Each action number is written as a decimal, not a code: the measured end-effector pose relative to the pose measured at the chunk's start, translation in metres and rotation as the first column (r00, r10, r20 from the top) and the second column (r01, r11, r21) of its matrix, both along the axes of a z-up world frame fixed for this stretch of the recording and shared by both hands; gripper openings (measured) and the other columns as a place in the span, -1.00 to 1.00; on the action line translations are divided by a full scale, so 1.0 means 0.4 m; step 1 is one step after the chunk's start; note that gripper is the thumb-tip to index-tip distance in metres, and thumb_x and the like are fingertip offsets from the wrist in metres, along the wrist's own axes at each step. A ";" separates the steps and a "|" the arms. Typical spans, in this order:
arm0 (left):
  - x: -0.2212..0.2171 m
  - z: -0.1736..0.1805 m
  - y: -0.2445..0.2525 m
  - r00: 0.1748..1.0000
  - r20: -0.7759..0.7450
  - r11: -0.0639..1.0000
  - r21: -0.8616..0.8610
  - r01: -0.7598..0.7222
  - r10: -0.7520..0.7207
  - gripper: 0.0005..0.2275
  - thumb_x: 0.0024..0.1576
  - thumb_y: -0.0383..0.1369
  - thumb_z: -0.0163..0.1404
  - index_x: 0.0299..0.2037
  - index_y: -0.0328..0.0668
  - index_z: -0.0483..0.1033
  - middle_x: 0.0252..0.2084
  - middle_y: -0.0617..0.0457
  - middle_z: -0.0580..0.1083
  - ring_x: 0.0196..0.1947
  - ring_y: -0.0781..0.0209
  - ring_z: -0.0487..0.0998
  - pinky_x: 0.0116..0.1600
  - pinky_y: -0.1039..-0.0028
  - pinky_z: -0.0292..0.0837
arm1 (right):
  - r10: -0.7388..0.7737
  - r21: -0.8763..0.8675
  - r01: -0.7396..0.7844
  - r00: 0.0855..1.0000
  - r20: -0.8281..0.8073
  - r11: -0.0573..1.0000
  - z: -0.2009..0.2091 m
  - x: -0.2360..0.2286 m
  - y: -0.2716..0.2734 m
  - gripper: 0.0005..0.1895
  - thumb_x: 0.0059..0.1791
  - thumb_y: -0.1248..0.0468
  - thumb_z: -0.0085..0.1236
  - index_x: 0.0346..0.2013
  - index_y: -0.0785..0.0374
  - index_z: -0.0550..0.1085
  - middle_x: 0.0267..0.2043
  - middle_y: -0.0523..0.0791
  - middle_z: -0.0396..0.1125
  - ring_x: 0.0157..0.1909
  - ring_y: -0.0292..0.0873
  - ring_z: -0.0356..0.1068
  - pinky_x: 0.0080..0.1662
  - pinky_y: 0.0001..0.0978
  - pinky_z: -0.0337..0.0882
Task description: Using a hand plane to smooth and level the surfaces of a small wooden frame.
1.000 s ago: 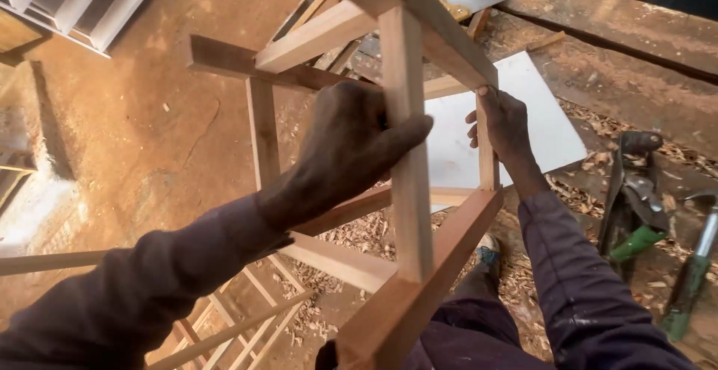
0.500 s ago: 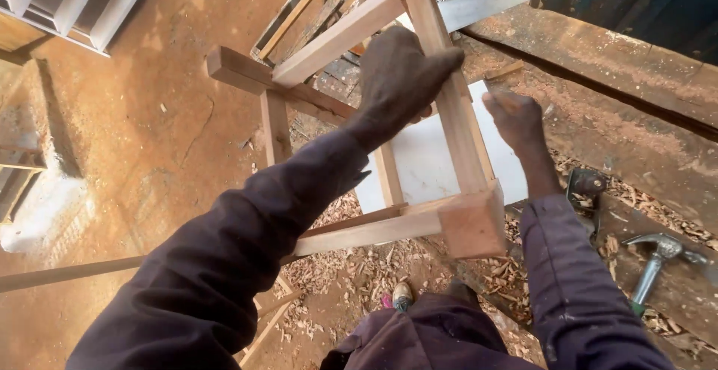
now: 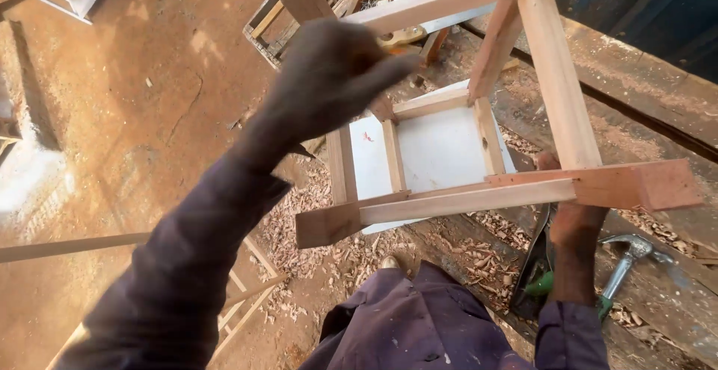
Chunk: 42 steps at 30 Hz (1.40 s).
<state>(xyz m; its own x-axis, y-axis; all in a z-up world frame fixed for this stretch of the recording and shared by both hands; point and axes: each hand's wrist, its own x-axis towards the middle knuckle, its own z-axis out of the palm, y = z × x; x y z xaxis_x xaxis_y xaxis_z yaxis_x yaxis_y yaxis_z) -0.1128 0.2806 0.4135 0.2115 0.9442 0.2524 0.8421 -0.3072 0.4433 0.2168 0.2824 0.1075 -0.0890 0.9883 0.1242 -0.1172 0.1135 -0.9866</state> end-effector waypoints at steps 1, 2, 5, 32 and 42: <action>-0.040 -0.010 -0.031 1.000 0.001 1.000 0.008 0.006 -0.006 -0.44 0.35 -0.10 0.12 -0.70 0.01 0.16 -0.71 0.26 0.03 -0.67 0.41 -0.04 -0.49 0.40 -0.21 | -0.006 0.008 0.006 1.000 0.001 1.000 0.001 0.018 0.004 -0.68 0.13 0.07 -0.15 -0.08 0.27 0.37 -0.17 -0.07 0.34 0.01 -0.09 0.34 0.18 -0.09 0.32; -0.082 -0.024 -0.066 0.975 0.192 0.993 -0.042 -0.108 0.114 -0.59 0.32 -0.09 0.04 -0.52 -0.13 0.35 -0.58 0.13 0.27 -0.58 0.34 0.26 -0.44 0.46 0.17 | -0.010 0.075 0.001 0.992 0.125 0.997 0.001 0.037 0.003 -0.82 0.09 0.19 -0.13 -0.25 0.25 0.30 -0.29 -0.10 0.24 -0.14 -0.12 0.22 0.04 -0.12 0.22; -0.132 -0.110 -0.156 0.761 0.477 0.893 -0.325 -0.312 0.439 -0.57 0.14 0.04 -0.07 -0.21 -0.22 0.54 -0.26 -0.02 0.54 -0.28 0.21 0.58 -0.24 0.49 0.57 | -0.044 0.196 -0.033 0.925 0.376 0.980 -0.006 0.091 -0.013 -0.71 0.02 0.43 -0.10 -0.58 0.22 0.16 -0.53 -0.17 0.04 -0.42 -0.18 -0.02 -0.26 -0.17 0.02; -0.104 -0.336 -0.363 0.316 0.773 0.835 -0.509 -0.210 0.550 -0.62 0.11 0.10 -0.04 -0.35 -0.06 0.41 -0.42 0.14 0.43 -0.44 0.32 0.44 -0.26 0.49 0.46 | -0.243 0.484 -0.182 0.686 0.686 0.856 0.084 0.092 -0.048 -0.62 0.10 0.34 0.44 -0.46 0.43 0.41 -0.49 0.01 0.24 -0.36 -0.06 0.25 -0.19 -0.13 0.27; -0.083 -0.332 -0.384 0.105 0.845 0.852 -0.522 -0.045 0.524 -0.61 0.10 -0.06 0.09 -0.28 -0.33 0.60 -0.32 -0.09 0.63 -0.36 0.18 0.62 -0.16 0.37 0.56 | -0.203 0.401 -0.080 0.764 0.613 0.913 0.188 0.049 -0.119 -0.83 0.23 0.44 0.25 -0.13 0.61 0.57 -0.25 0.12 0.42 -0.13 0.03 0.42 -0.06 -0.06 0.33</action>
<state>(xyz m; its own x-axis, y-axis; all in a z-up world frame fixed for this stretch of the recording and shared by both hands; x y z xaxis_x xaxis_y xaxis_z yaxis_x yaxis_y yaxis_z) -0.1459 0.1270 0.2805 -0.2707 0.9192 -0.2859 -0.3383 0.1872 0.9222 0.2364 0.2347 0.1829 -0.2261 0.8757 0.4267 0.5332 0.4778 -0.6981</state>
